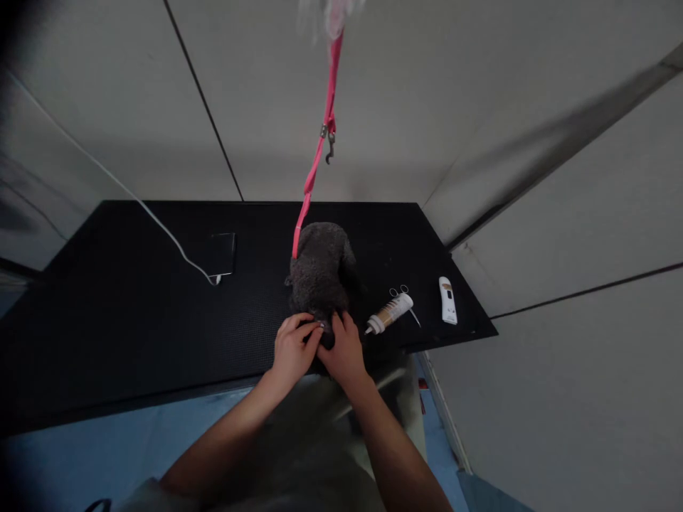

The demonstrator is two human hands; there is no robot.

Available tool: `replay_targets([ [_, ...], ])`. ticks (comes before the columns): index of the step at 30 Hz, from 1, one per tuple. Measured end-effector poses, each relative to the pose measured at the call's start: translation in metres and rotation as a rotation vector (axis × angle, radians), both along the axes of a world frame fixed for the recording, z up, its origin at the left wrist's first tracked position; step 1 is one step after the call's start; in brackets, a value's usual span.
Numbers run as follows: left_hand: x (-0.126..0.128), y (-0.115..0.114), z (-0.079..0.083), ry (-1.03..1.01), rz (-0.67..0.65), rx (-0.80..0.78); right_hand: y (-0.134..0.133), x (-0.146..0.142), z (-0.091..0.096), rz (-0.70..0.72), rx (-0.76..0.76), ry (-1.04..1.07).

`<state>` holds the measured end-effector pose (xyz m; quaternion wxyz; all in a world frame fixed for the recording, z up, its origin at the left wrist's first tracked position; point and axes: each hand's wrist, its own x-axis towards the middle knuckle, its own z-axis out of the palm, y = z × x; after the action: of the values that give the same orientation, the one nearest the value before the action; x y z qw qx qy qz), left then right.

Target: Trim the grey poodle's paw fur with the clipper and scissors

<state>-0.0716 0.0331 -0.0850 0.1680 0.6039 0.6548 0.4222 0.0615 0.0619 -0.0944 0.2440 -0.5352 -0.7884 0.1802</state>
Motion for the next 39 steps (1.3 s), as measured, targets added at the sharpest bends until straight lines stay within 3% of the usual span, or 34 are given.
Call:
replay_targets([
  [4, 0.001, 0.006, -0.01, -0.078, 0.045, -0.099, -0.009, -0.005, -0.005, -0.052, 0.02, -0.04],
  [9, -0.01, 0.013, -0.015, -0.19, -0.133, -0.121, -0.015, -0.005, -0.011, -0.07, 0.009, -0.03],
  [12, -0.011, 0.01, -0.015, -0.112, -0.184, -0.095, -0.015, -0.005, -0.012, -0.074, -0.003, -0.028],
  [20, -0.008, 0.003, -0.015, 0.042, -0.094, -0.089, -0.016, -0.006, -0.016, -0.075, 0.03, -0.063],
  [26, -0.012, 0.006, -0.012, 0.08, -0.21, -0.138, -0.014, -0.003, -0.018, -0.058, 0.01, -0.036],
  [31, -0.011, 0.008, -0.029, -0.17, -0.265, -0.114, -0.011, 0.002, -0.02, -0.052, -0.078, 0.026],
  [39, -0.008, 0.01, -0.052, -0.564, -0.2, -0.171, -0.011, 0.002, -0.023, -0.029, -0.116, 0.069],
])
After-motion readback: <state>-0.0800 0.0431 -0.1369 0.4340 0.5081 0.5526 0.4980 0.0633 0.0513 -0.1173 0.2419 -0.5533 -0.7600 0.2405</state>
